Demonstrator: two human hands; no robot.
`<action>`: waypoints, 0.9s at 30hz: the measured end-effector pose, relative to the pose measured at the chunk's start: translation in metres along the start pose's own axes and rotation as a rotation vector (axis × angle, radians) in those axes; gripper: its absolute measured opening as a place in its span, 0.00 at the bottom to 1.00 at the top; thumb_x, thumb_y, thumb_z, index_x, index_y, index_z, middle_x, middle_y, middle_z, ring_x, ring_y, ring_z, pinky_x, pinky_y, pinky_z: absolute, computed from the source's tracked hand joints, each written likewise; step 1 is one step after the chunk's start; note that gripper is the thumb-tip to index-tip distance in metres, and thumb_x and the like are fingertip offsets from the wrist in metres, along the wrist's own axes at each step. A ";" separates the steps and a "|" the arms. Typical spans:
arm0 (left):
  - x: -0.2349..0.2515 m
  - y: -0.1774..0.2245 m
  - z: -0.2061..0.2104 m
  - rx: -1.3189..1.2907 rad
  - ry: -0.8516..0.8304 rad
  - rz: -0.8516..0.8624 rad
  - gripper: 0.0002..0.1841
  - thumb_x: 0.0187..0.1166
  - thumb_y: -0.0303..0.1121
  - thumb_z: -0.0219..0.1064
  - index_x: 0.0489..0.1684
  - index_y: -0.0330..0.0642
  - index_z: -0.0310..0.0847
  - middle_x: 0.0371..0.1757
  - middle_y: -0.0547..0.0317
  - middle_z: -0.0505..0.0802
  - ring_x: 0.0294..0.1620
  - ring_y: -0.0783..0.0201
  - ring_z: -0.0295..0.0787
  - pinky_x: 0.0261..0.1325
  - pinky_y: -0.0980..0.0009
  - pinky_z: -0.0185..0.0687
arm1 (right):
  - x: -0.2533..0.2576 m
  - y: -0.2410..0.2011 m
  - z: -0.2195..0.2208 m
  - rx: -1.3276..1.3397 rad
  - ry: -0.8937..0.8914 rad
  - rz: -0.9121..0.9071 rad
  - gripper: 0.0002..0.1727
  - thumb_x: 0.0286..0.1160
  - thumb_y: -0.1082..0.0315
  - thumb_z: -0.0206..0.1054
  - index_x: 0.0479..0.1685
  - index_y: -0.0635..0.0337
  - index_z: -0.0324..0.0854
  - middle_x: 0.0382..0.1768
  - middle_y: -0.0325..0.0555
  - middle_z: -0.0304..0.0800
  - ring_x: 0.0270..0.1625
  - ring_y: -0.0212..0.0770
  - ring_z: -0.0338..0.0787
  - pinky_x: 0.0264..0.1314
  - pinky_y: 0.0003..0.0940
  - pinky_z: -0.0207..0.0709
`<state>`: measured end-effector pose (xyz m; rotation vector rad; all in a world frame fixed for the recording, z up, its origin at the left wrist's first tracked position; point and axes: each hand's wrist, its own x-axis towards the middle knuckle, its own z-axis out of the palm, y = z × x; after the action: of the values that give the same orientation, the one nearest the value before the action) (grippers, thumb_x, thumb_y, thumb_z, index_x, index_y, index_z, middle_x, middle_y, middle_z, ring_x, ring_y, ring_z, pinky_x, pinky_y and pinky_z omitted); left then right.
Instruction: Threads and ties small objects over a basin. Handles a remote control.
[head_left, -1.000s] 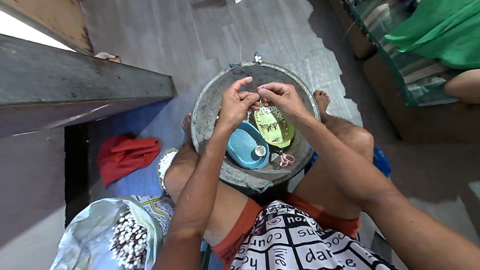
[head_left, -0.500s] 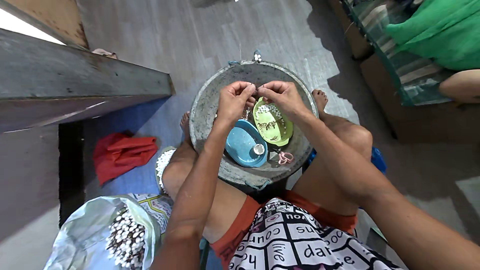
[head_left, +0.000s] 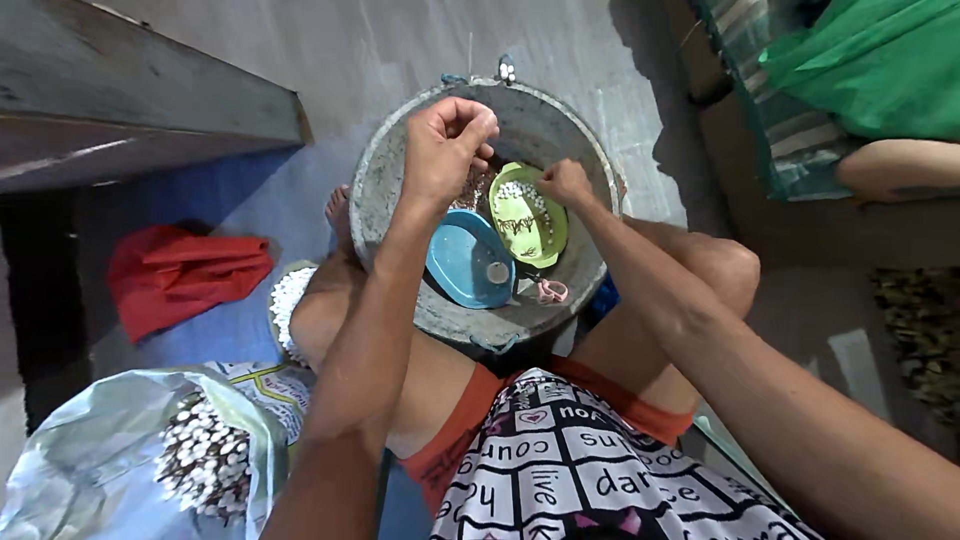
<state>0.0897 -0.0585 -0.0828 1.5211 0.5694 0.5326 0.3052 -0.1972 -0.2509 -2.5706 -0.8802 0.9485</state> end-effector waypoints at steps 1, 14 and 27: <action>0.002 0.000 -0.001 0.003 0.007 0.008 0.07 0.84 0.30 0.69 0.49 0.35 0.85 0.43 0.54 0.96 0.37 0.60 0.95 0.40 0.63 0.95 | 0.008 0.007 0.010 0.000 -0.020 0.033 0.18 0.75 0.50 0.71 0.47 0.55 0.93 0.49 0.59 0.94 0.56 0.64 0.91 0.57 0.73 0.80; 0.006 -0.004 0.000 0.065 -0.007 -0.017 0.06 0.83 0.28 0.69 0.48 0.36 0.86 0.41 0.56 0.95 0.36 0.63 0.95 0.39 0.66 0.95 | 0.021 0.066 0.118 -0.154 -0.289 0.104 0.20 0.77 0.56 0.69 0.59 0.59 0.89 0.60 0.66 0.90 0.65 0.70 0.87 0.64 0.77 0.76; 0.009 -0.019 0.009 0.155 -0.026 -0.064 0.06 0.82 0.30 0.70 0.48 0.38 0.87 0.40 0.58 0.94 0.34 0.65 0.94 0.37 0.67 0.94 | 0.018 0.080 0.136 -0.257 -0.404 0.087 0.18 0.78 0.59 0.69 0.53 0.66 0.89 0.60 0.68 0.89 0.67 0.69 0.87 0.66 0.74 0.77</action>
<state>0.1017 -0.0593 -0.1021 1.6484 0.6494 0.4264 0.2629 -0.2436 -0.3968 -2.6921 -1.0584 1.5065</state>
